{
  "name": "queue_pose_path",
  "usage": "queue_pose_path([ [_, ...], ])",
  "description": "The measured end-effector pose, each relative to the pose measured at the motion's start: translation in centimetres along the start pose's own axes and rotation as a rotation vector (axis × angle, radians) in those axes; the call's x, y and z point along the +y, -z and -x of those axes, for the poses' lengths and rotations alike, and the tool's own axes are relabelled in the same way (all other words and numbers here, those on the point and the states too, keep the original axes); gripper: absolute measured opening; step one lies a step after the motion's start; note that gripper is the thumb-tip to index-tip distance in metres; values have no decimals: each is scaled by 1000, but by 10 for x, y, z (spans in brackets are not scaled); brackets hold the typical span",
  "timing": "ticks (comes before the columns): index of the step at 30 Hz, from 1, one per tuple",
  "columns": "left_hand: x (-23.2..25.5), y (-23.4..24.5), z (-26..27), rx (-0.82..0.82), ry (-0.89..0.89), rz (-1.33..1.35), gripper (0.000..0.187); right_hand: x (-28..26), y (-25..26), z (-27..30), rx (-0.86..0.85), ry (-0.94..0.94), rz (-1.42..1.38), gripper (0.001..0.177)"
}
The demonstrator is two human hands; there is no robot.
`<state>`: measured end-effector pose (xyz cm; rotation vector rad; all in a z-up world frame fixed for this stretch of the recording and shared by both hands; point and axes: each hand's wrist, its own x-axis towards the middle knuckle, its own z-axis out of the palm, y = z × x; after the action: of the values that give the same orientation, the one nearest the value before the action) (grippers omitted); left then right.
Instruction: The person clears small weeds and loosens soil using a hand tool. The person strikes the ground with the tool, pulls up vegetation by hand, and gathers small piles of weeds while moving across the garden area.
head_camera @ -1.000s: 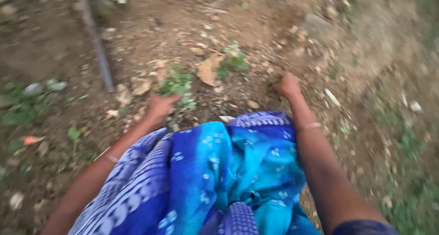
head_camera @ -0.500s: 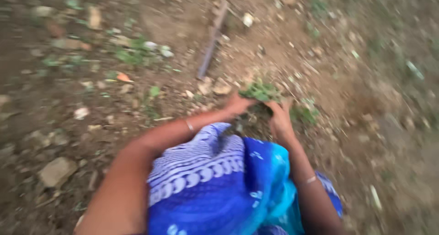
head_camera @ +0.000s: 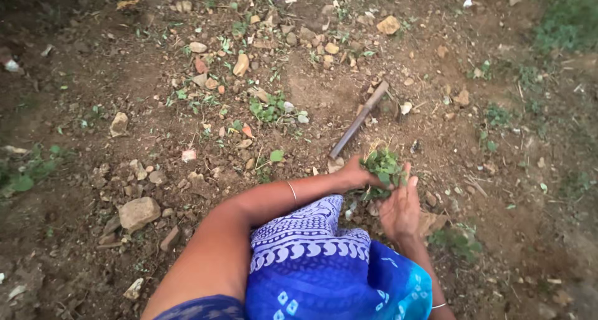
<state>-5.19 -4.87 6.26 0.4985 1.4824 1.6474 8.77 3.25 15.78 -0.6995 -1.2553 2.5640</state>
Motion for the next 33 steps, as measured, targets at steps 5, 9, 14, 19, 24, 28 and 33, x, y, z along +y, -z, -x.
queue_pose_path([
  [5,-27,25,-9,126,38,19,83,4,-18,-6,53,-36,78,77],
  [9,-27,42,0,213,38,-75,85,17,-23,-22,-81,-25,16,82],
  [14,-21,87,-1,296,-89,-488,56,37,-26,-56,-25,-174,161,91],
  [19,-6,188,-5,358,36,-988,59,77,11,-95,59,-207,228,97],
  [24,9,276,-10,375,256,-1214,68,98,20,-133,147,-232,348,82],
  [28,17,289,-23,315,507,-1415,70,99,-12,-164,63,-223,398,74],
  [33,33,323,-44,341,650,-1259,80,101,-37,-189,35,-271,527,63],
])
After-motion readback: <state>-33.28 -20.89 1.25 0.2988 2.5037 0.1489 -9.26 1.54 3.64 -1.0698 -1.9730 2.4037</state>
